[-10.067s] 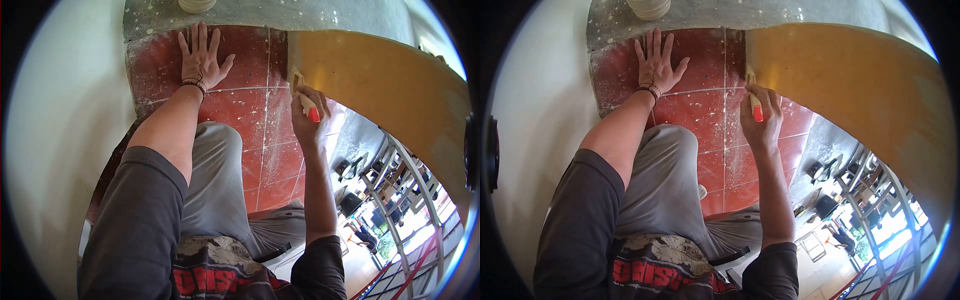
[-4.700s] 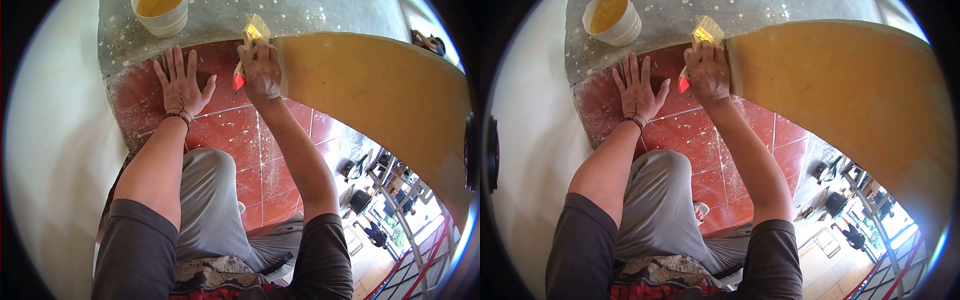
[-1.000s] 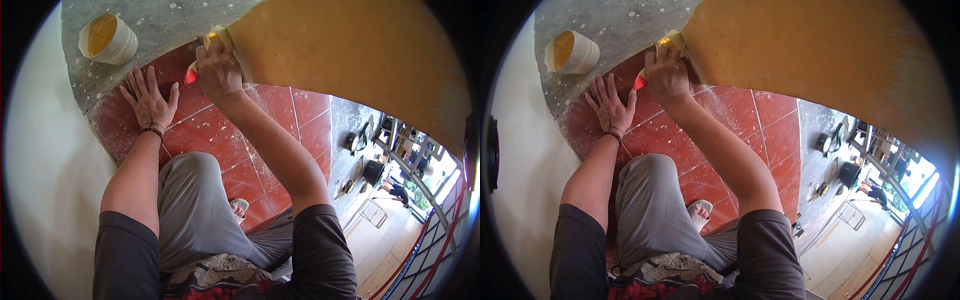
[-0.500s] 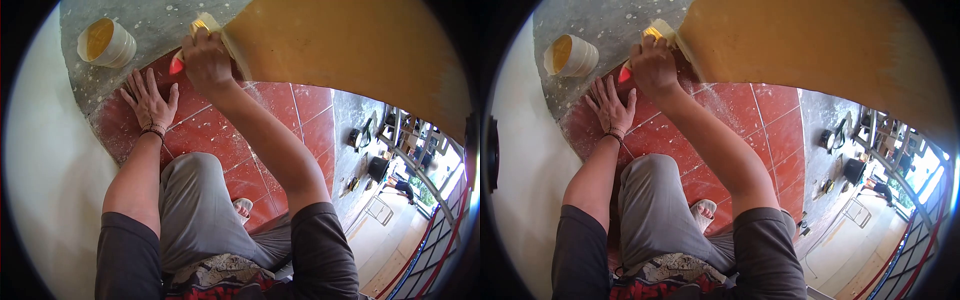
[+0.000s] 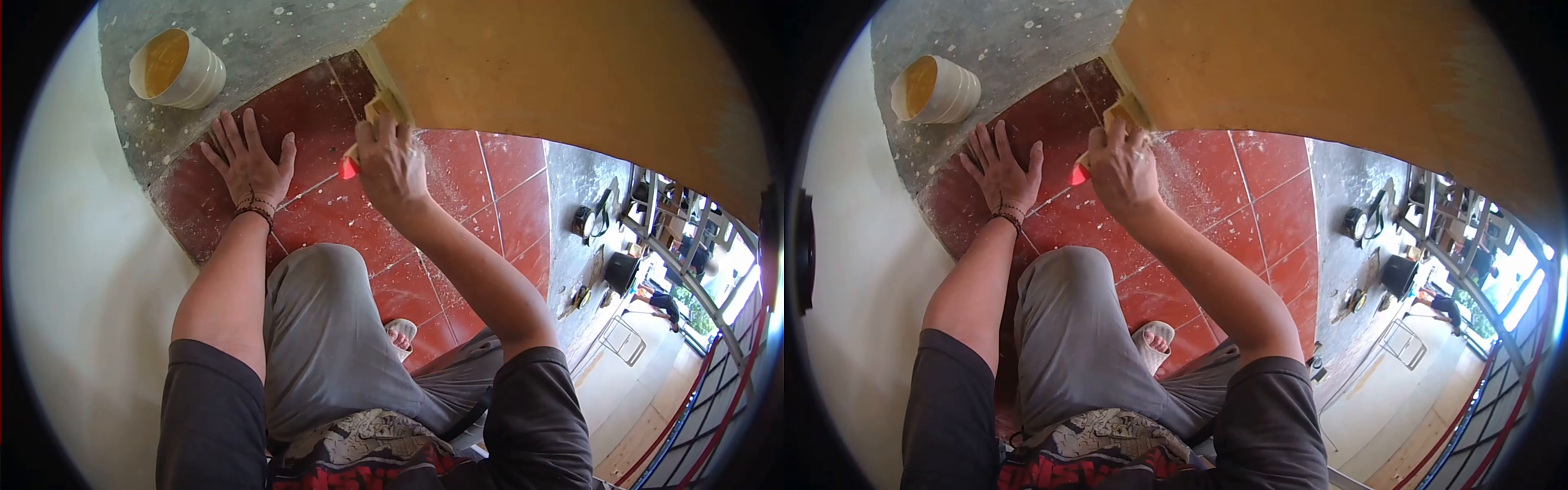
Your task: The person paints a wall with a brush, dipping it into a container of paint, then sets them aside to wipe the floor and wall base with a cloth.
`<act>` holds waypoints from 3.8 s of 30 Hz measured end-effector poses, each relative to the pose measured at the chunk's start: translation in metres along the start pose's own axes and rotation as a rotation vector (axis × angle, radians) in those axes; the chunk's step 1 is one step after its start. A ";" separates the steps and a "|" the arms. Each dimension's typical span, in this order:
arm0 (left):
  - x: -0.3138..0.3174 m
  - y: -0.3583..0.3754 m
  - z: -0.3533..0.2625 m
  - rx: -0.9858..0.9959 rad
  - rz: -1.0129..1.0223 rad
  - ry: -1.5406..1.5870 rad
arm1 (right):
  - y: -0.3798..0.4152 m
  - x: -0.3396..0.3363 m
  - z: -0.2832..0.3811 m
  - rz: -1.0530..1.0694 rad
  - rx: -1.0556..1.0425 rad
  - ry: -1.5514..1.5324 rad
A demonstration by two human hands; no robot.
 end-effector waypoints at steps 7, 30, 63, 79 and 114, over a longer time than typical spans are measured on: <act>0.001 0.000 0.000 0.008 0.009 -0.021 | -0.033 -0.004 0.019 -0.142 -0.035 -0.096; -0.001 -0.002 -0.002 -0.028 0.035 -0.034 | 0.032 0.018 -0.008 -0.088 -0.241 0.039; 0.002 0.000 0.000 0.003 0.007 0.022 | 0.043 0.001 0.007 -0.110 -0.244 -0.039; 0.002 0.000 -0.003 -0.019 0.021 -0.002 | 0.026 0.016 -0.012 -0.120 -0.188 -0.007; -0.028 -0.002 -0.019 -0.041 0.067 0.158 | -0.114 -0.002 0.143 -0.108 1.097 -1.999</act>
Point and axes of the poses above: each hand's wrist, its own y-axis away from the middle knuckle, its own x-axis out of the palm, z = x × y, the point moved 2 cm from there along -y, towards the middle knuckle, and after that the axes turned 7 degrees about -z, right-handed, at the moved point
